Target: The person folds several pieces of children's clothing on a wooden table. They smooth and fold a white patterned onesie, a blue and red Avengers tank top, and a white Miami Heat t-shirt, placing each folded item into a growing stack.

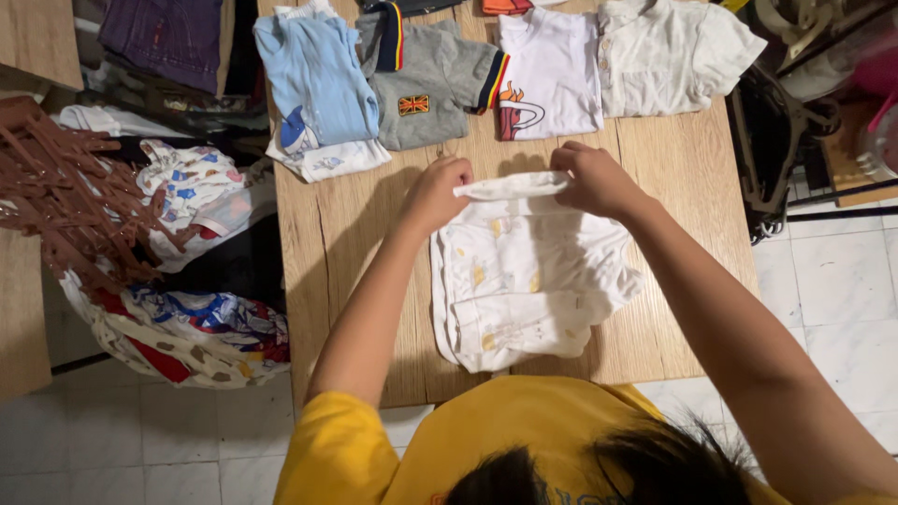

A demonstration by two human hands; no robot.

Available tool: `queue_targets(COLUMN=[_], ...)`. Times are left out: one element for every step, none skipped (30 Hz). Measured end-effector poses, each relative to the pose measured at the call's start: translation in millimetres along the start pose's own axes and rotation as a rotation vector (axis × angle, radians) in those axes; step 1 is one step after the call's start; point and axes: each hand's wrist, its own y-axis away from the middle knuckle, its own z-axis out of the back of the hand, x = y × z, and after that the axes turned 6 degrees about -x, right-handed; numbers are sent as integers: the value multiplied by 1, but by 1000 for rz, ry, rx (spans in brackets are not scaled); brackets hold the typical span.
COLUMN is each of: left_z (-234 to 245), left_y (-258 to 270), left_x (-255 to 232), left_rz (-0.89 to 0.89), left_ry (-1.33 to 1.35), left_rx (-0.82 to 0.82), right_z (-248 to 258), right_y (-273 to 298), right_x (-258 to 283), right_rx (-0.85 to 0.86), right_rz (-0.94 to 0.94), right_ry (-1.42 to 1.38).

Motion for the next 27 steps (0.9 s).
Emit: queue_targets(left_z=[5, 8, 9, 8, 5, 1, -5, -11, -19, -28, -37, -44, -50, -54, -57, -59, -59, -59, -58, -57, -56, -55, -52, -51, -49, -49, -48], left_y=[10, 22, 36, 49, 61, 74, 90, 106, 124, 142, 157, 169, 180, 189, 196, 202, 206, 209, 212, 214, 216, 217, 217, 218, 218, 218, 218], left_x=[-11, -21, -29, -36, -40, -43, -45, -46, -48, -50, -54, -57, -59, -61, -63, -67, -70, -73, -76, -79, -81, -82, -83, -83, -83, -82, -81], left_rz=[-7, -13, -19, -104, -189, -273, -295, -317, -337, -361, -388, -415, -404, -394, -386, -387, -389, -391, -389, -387, -388, -400, -413, -427, -432, -438, -443], left_ry=[-12, -24, -35, -84, -134, -184, -196, -208, -218, -218, -220, -222, -211, -200, -189, -194, -200, -205, -215, -225, -234, -212, -190, -167, -192, -216, -242], left_rx=[-13, -26, -39, -66, -94, -121, -95, -70, -42, -49, -57, -64, -11, 42, 93, 115, 136, 157, 165, 174, 184, 190, 198, 205, 218, 230, 242], right_z=[5, 9, 13, 13, 11, 10, 7, 3, -4, -10, -16, -23, -30, -39, -48, -57, -64, -71, -78, -85, -90, -94, -97, -100, -101, -102, -102], right_y=[11, 22, 36, 50, 64, 80, 96, 109, 124, 137, 149, 161, 172, 182, 190, 197, 204, 211, 217, 221, 225, 228, 231, 233, 235, 237, 239], right_x=[5, 10, 14, 20, 26, 31, 35, 37, 39, 39, 37, 35, 31, 27, 23, 19, 14, 11, 9, 7, 5, 4, 3, 3, 4, 4, 5], right_rx=[-8, -13, -16, -20, -55, -90, -126, -160, -193, -225, -227, -228, -227, -242, -258, -274, -286, -298, -308, -338, -369, -401, -405, -409, -415, -414, -412], right_rz=[1, 5, 8, 11, 69, 128, 186, 249, 309, 370, 371, 373, 371, 381, 391, 400, 400, 399, 397, 378, 358, 337, 332, 326, 319, 315, 310], right_ry=[-58, -50, -42, -33, 1, 36, 69, 84, 97, 110, 123, 135, 149, 151, 154, 158, 167, 176, 184, 203, 225, 246, 263, 280, 297, 305, 312])
